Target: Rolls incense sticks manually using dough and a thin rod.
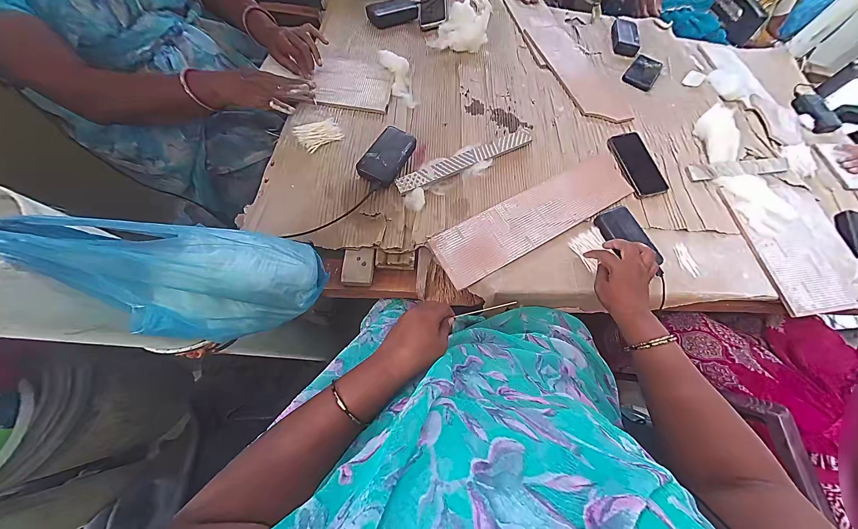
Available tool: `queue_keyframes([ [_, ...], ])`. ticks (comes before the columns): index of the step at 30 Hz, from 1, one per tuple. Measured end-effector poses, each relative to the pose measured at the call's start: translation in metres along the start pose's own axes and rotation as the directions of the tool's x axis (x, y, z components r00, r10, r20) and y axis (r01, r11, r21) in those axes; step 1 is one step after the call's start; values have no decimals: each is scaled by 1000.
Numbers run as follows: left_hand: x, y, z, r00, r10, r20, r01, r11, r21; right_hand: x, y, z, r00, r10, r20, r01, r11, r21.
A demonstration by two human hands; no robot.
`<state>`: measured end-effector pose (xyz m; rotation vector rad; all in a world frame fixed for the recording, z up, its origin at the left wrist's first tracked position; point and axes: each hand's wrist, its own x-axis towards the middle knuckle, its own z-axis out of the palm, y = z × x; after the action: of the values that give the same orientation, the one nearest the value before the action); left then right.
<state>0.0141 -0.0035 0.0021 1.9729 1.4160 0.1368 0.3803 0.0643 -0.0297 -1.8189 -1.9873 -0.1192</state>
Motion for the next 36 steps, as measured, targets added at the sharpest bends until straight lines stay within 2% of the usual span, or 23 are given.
queue_keyframes([
  [3, 6, -4, -8, 1000, -24, 10, 24, 999, -30, -7, 6, 0, 995, -93, 22, 93, 996, 0],
  [6, 12, -11, -18, 999, -50, -9, 49, 995, -84, -11, 12, 3, 995, -98, 22, 97, 995, 20],
  [8, 16, -21, -22, 991, -29, -128, 9, 988, -153, -5, 11, 3, 991, -104, -78, 109, 993, 51],
  [10, 23, -33, -23, 949, 8, -315, -74, 977, -198, 9, 5, 0, 978, -131, -162, 144, 987, 69],
  [12, 35, -45, -26, 883, 8, -469, -126, 967, -222, 29, -5, -1, 967, -184, -178, 202, 975, 89],
  [16, 69, -60, -40, 771, -60, -635, -131, 959, -250, 79, -44, 12, 915, -361, -181, 386, 913, 130],
  [20, 106, -68, -63, 762, -218, -610, -24, 932, -363, 124, -112, 41, 869, -487, -95, 496, 855, 154],
  [23, 129, -73, -75, 783, -261, -564, 48, 930, -365, 149, -158, 72, 794, -607, -32, 604, 783, 150],
  [26, 146, -79, -78, 796, -280, -537, 58, 918, -393, 170, -188, 104, 744, -668, 8, 659, 735, 159],
  [30, 156, -84, -74, 795, -255, -550, 47, 930, -363, 187, -205, 130, 722, -686, 91, 668, 725, 167],
  [33, 159, -81, -85, 842, -312, -439, 150, 919, -365, 191, -203, 141, 697, -715, 60, 698, 695, 175],
  [36, 169, -82, -88, 889, -302, -345, 222, 942, -251, 190, -198, 144, 708, -705, 40, 686, 699, 202],
])
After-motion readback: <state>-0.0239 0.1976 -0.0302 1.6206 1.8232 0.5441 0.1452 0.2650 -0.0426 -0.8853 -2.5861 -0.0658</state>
